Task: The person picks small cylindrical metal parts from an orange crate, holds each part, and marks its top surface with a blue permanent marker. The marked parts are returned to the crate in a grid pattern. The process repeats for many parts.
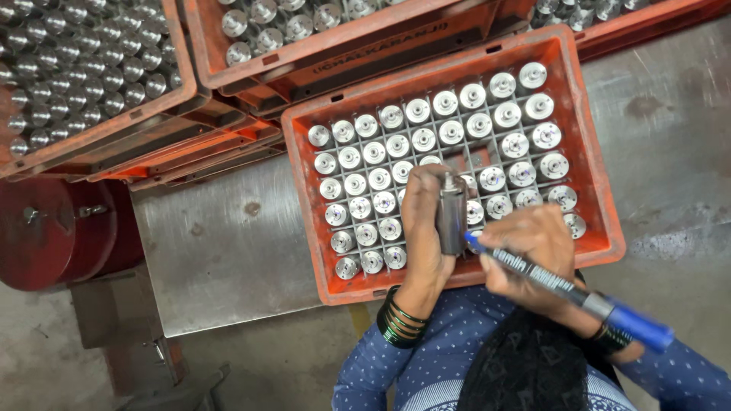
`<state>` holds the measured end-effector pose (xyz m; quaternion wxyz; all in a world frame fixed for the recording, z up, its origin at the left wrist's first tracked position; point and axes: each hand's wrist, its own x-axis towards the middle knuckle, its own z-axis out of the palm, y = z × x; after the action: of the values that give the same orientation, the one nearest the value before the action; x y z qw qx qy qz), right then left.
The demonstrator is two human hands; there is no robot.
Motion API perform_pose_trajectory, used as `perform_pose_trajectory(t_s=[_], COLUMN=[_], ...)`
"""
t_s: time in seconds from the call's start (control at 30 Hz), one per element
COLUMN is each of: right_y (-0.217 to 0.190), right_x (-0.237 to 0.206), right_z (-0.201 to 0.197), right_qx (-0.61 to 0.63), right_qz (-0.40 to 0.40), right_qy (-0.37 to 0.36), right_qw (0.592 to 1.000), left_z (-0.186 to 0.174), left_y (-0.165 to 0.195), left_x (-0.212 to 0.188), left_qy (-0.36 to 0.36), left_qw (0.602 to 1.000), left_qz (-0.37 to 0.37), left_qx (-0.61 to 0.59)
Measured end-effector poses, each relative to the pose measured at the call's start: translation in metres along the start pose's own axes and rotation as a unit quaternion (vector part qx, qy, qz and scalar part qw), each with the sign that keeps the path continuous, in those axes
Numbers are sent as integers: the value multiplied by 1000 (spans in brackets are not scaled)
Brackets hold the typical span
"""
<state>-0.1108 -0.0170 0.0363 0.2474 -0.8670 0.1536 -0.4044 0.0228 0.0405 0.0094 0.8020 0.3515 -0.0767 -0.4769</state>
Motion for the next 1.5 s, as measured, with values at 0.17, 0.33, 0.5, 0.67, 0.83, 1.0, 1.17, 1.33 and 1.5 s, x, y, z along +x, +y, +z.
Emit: perform_pose_trajectory(t_s=[0.17,0.33,0.5,0.67,0.83,1.0,1.17,1.33,1.5], right_y=[5,7,42,77,108,117,75,20,10], right_x=[3,7,12,26,36,45,56,29,9], right_z=[-5,-9,-39,-47,-29,-20,-49,-48,-29], right_qx=[-14,5,24,-122,-298,-236,-185,-81,-16], right_qz=[20,63,171,126,-4,40,24,-86,66], right_qy=[3,-4,52,-70,-204,-234,-111,-85,-26], right_qw=[1000,998,984,982,933,942,976,989,997], left_z=[2,2,-12,-27,-25,-16,-7,4,3], left_y=[-4,5,30,30,22,27,8,-16,-18], left_x=[0,11,35,57,63,39,28,28,24], left_qy=[2,-20,-164,-304,-277,-147,-9,44,-10], left_qw=[1000,998,826,663,649,777,979,980,993], left_qz=[-4,-4,231,268,191,235,4,-193,-105], left_qx=[-6,63,488,629,682,565,202,-13,-48])
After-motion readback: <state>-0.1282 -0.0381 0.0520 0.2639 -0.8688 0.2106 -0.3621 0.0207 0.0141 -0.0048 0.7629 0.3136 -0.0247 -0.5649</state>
